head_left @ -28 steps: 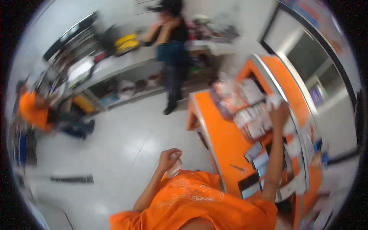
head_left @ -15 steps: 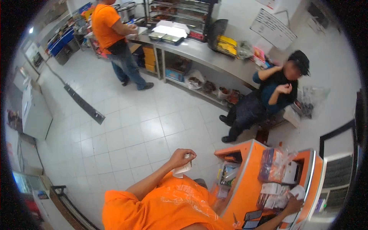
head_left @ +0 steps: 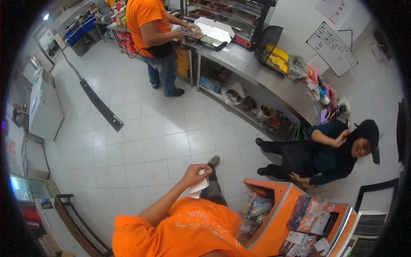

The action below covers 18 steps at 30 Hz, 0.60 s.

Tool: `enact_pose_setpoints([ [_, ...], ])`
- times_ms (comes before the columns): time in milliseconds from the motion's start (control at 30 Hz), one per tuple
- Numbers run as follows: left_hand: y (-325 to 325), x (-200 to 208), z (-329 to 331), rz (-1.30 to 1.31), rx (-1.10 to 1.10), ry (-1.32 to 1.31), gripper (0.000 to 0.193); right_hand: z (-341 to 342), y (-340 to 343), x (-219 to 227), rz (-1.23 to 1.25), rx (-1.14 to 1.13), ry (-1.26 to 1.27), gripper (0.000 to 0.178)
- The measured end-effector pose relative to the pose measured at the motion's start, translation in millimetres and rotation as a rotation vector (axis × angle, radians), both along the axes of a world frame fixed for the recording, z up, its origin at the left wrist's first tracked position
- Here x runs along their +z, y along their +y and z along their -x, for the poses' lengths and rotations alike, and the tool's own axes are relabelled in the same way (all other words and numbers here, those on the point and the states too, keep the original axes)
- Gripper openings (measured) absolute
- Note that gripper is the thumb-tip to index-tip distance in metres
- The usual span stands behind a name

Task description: The person organizes order receipts and assembles food containers at a preparation counter, placing a scoop of rice, chicken pieces, and condiments into several cardboard boxes before closing them and marking the receipts.

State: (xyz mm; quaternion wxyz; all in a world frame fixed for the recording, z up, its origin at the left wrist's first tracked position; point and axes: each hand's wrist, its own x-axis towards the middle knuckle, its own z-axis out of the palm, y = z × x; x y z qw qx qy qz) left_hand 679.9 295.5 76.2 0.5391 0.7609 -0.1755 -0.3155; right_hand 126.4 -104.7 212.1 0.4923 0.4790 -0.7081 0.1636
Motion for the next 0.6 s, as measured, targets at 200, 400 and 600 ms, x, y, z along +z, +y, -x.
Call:
enact_pose_setpoints([
  [200, -16.2, 0.2, -64.6, -0.017, 0.028, -0.101, 0.020, -95.0, -8.1, -82.0, -0.061, 0.441, -0.308, 0.035],
  [400, -43.1, 25.4, -169.6, -0.066, 0.074, -0.117, 0.023, -338.2, 1.1, -253.6, -1.138, 1.230, -1.167, 0.027],
  [600, -48.3, 79.6, -251.7, 0.065, 0.230, -0.231, 0.020, -695.2, 128.7, -152.7, -2.299, 1.592, -1.061, 0.033],
])
